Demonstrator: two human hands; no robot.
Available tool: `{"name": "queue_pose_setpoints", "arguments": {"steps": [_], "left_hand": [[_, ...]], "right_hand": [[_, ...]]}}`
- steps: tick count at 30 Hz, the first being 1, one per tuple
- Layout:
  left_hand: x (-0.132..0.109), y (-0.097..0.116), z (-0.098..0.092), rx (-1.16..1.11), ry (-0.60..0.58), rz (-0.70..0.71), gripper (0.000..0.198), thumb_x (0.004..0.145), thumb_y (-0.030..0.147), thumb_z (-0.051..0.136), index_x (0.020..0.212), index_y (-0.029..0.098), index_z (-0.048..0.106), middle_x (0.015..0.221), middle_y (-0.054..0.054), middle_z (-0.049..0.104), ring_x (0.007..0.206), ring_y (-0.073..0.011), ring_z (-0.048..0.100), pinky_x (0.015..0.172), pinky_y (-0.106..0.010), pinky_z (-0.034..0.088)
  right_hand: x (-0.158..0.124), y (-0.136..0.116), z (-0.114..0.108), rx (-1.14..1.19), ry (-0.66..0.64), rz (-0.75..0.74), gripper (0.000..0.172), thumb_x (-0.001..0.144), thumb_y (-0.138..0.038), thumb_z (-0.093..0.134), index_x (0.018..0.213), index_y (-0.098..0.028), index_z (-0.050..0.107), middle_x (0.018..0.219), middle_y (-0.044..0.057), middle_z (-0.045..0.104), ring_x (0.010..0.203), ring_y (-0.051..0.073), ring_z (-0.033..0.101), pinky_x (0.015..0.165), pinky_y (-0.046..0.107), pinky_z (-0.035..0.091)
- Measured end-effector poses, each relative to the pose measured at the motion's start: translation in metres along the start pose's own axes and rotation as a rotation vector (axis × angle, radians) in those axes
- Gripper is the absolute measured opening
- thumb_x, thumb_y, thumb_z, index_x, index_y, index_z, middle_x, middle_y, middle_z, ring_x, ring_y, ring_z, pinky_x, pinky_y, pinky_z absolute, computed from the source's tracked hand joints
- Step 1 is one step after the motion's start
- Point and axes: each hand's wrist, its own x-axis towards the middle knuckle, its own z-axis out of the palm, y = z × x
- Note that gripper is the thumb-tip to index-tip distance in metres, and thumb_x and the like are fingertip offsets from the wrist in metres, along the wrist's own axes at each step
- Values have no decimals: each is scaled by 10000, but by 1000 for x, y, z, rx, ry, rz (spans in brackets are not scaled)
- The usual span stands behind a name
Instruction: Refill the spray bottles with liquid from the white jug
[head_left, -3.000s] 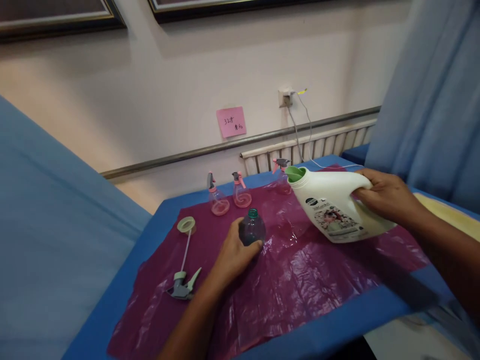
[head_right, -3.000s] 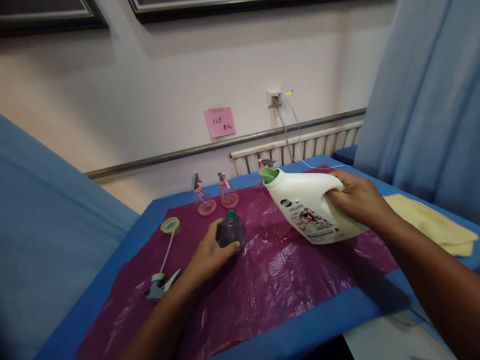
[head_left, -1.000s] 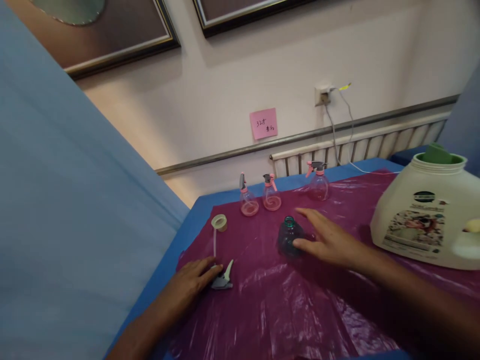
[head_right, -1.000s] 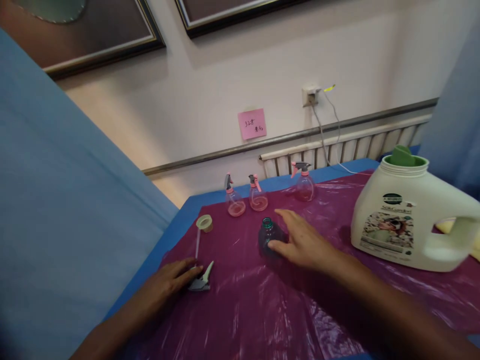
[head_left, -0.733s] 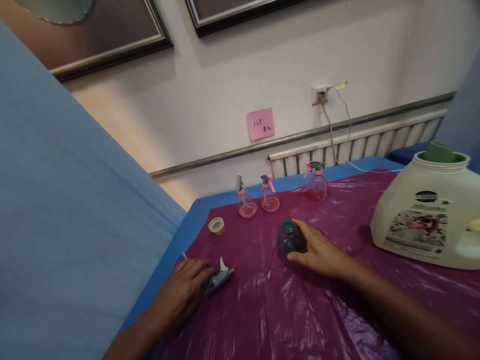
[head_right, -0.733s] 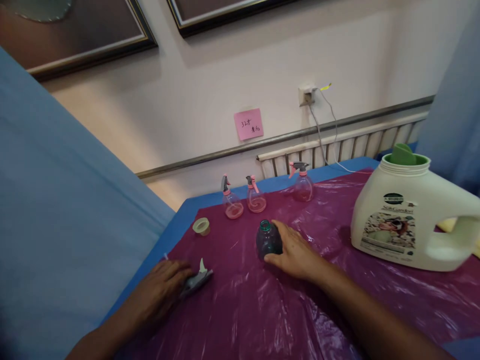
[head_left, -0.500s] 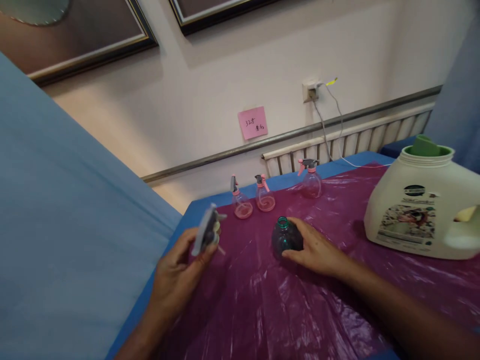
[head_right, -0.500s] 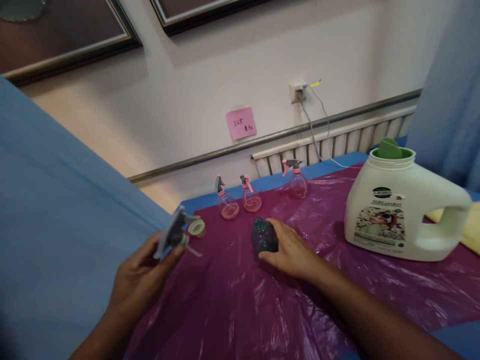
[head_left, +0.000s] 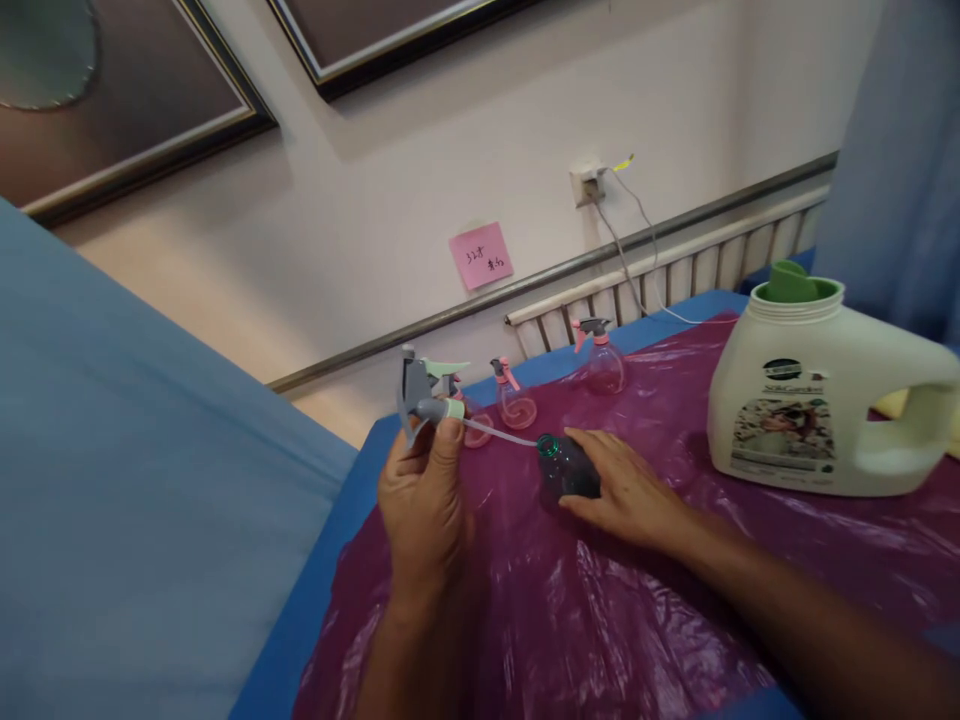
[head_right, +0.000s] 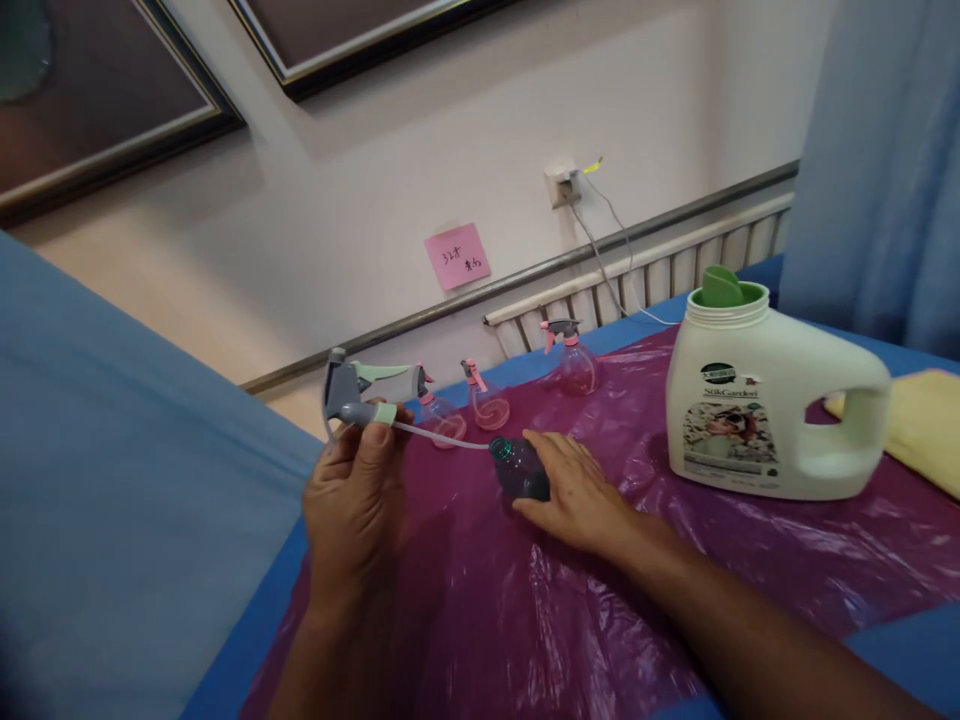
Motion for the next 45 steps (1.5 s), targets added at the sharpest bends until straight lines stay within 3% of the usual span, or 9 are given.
{"name": "queue_pose_setpoints", "arguments": {"steps": [6, 14, 19, 26, 32, 36, 40, 45], "left_hand": [[-8, -12, 8, -28, 22, -17, 448, 751, 471, 1052, 1090, 242, 871, 1062, -10, 838, 946, -138, 761, 926, -260, 621], [-18, -14, -2, 154, 2, -2, 436, 847, 488, 989, 1190, 248, 867, 1118, -30, 860, 1044, -193, 793, 1024, -322, 619], [-20, -28, 1, 136, -45, -147, 433, 813, 460, 997, 1146, 211, 877, 1156, -69, 862, 1081, -220, 788, 1068, -359, 592], [-32, -57, 0, 138, -163, -282, 422, 780, 454, 1008, 1102, 204, 896, 1106, -76, 867, 1012, -217, 768, 956, -322, 588], [-37, -68, -10, 115, -185, -282, 427, 856, 471, 962, 1187, 213, 882, 1193, -91, 854, 1095, -224, 751, 1004, -324, 572], [-38, -75, -13, 101, -134, -271, 427, 850, 453, 974, 1189, 215, 870, 1161, -74, 847, 1093, -213, 745, 1003, -307, 562], [-41, -80, -15, 86, -75, -240, 400, 875, 440, 962, 1192, 219, 857, 1124, -50, 833, 1061, -190, 740, 986, -285, 556], [-43, -74, -12, 139, -124, -258, 421, 815, 469, 992, 1122, 209, 868, 1044, -47, 831, 967, -187, 731, 927, -287, 565]], "right_hand": [[0, 6, 3, -27, 10, -39, 856, 878, -409, 827, 1658, -203, 540, 1589, 208, 632, 1470, 388, 602, 1262, 644, 452], [0, 7, 6, -62, 40, -28, 859, 865, -409, 843, 1644, -202, 547, 1558, 206, 646, 1432, 388, 625, 1245, 641, 464], [-2, -1, 3, -14, 26, -77, 828, 893, -430, 833, 1631, -189, 546, 1554, 198, 652, 1432, 377, 624, 1236, 623, 486], [-5, -10, 6, 39, 59, -114, 849, 900, -406, 812, 1665, -199, 507, 1531, 192, 646, 1410, 371, 621, 1200, 610, 525], [-5, -10, 11, 59, 56, -114, 876, 899, -364, 791, 1702, -233, 469, 1502, 169, 637, 1375, 355, 615, 1183, 594, 538], [-6, -10, 13, 52, 54, -105, 908, 892, -356, 792, 1719, -231, 441, 1519, 173, 631, 1387, 361, 608, 1193, 610, 524], [-6, -11, 11, 47, 58, -107, 874, 890, -356, 800, 1696, -260, 473, 1532, 162, 632, 1402, 358, 607, 1206, 612, 510], [-6, -14, 8, 36, 45, -93, 852, 889, -355, 806, 1678, -262, 499, 1487, 161, 653, 1357, 360, 624, 1152, 602, 545]]}}
